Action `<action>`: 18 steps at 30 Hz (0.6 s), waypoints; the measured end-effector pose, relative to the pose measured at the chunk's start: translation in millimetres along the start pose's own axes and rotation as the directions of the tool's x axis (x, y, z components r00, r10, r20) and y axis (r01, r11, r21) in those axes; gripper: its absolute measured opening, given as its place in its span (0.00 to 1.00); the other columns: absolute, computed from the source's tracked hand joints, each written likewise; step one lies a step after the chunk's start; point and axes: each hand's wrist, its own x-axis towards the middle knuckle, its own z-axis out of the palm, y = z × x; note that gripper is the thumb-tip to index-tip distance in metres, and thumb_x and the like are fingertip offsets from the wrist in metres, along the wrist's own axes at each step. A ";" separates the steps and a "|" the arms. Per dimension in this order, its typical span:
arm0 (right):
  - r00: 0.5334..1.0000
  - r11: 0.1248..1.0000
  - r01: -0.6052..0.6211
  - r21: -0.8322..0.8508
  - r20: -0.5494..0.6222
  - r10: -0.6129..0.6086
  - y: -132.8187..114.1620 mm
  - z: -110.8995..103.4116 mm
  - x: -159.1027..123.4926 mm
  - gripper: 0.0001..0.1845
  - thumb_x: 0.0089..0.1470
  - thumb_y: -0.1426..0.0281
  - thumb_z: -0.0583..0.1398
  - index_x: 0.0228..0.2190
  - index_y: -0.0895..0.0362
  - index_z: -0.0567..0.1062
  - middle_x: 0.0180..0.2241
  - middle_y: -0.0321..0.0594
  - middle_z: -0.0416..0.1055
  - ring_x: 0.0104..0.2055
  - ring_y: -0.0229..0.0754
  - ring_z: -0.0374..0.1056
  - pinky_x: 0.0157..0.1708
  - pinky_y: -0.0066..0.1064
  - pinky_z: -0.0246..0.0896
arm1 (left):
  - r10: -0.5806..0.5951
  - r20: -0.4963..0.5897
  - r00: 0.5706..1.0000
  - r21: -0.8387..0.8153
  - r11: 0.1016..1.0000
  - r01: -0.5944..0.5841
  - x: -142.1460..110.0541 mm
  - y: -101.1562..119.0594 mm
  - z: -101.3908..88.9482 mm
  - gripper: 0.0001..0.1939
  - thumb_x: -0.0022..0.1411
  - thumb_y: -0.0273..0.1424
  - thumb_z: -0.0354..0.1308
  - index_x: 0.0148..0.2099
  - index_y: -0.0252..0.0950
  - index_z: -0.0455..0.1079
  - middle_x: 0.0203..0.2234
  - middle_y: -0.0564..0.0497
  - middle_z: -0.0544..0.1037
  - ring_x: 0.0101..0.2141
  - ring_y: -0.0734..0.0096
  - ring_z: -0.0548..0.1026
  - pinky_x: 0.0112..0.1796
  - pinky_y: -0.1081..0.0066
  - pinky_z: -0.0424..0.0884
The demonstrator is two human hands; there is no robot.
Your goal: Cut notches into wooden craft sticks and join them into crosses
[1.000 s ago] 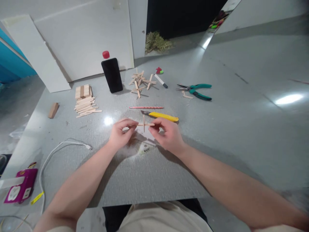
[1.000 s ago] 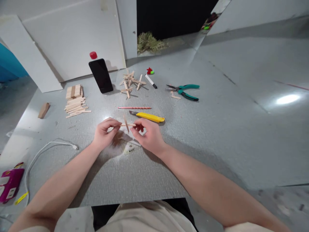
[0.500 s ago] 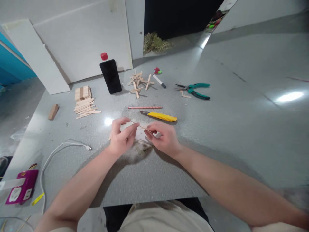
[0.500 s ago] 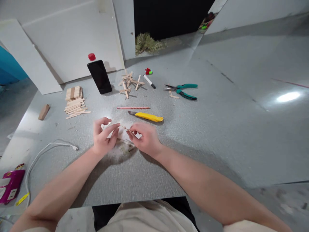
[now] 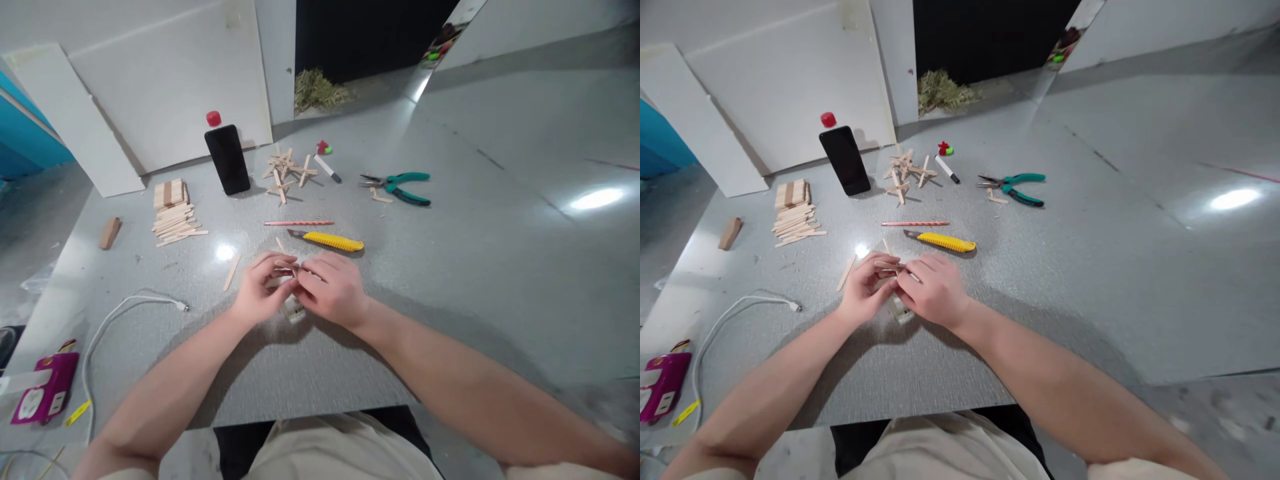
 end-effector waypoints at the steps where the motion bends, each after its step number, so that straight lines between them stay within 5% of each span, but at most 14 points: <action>1: 1.000 1.000 0.008 -0.011 -0.003 -0.008 -0.4 -0.3 0.9 0.12 0.62 0.66 0.62 0.26 0.52 0.75 0.28 0.40 0.73 0.32 0.43 0.68 0.35 0.39 0.67 | -0.010 0.012 1.000 -0.028 1.000 0.011 0.5 -2.0 0.6 0.15 0.73 0.39 0.59 0.55 0.35 0.72 0.50 0.45 0.76 0.45 0.65 0.78 0.45 0.61 0.79; 9: 0.996 0.999 0.017 0.031 -0.085 -0.014 0.5 1.6 0.8 0.03 0.57 0.71 0.62 0.35 0.51 0.76 0.34 0.40 0.74 0.37 0.46 0.69 0.39 0.42 0.66 | -0.075 0.061 0.995 -0.115 0.990 0.082 4.3 -14.3 -8.6 0.14 0.72 0.38 0.60 0.52 0.34 0.73 0.46 0.46 0.78 0.43 0.66 0.78 0.45 0.61 0.79; 14: 0.988 0.993 -0.054 0.104 -0.136 0.068 4.0 -0.9 0.4 0.17 0.58 0.71 0.63 0.49 0.50 0.72 0.46 0.47 0.72 0.49 0.55 0.70 0.49 0.52 0.67 | -0.095 0.067 0.993 -0.113 0.988 0.102 3.8 -13.2 -13.8 0.14 0.71 0.38 0.61 0.51 0.34 0.73 0.46 0.46 0.78 0.43 0.67 0.78 0.44 0.62 0.79; 18: 0.993 0.982 -0.053 0.184 -0.098 0.072 7.9 -2.5 0.0 0.08 0.64 0.71 0.60 0.46 0.52 0.74 0.44 0.43 0.76 0.47 0.48 0.73 0.48 0.46 0.70 | -0.123 0.062 0.991 -0.105 0.986 0.129 3.7 -13.3 -13.9 0.12 0.71 0.38 0.61 0.49 0.34 0.73 0.45 0.47 0.78 0.43 0.67 0.78 0.44 0.63 0.79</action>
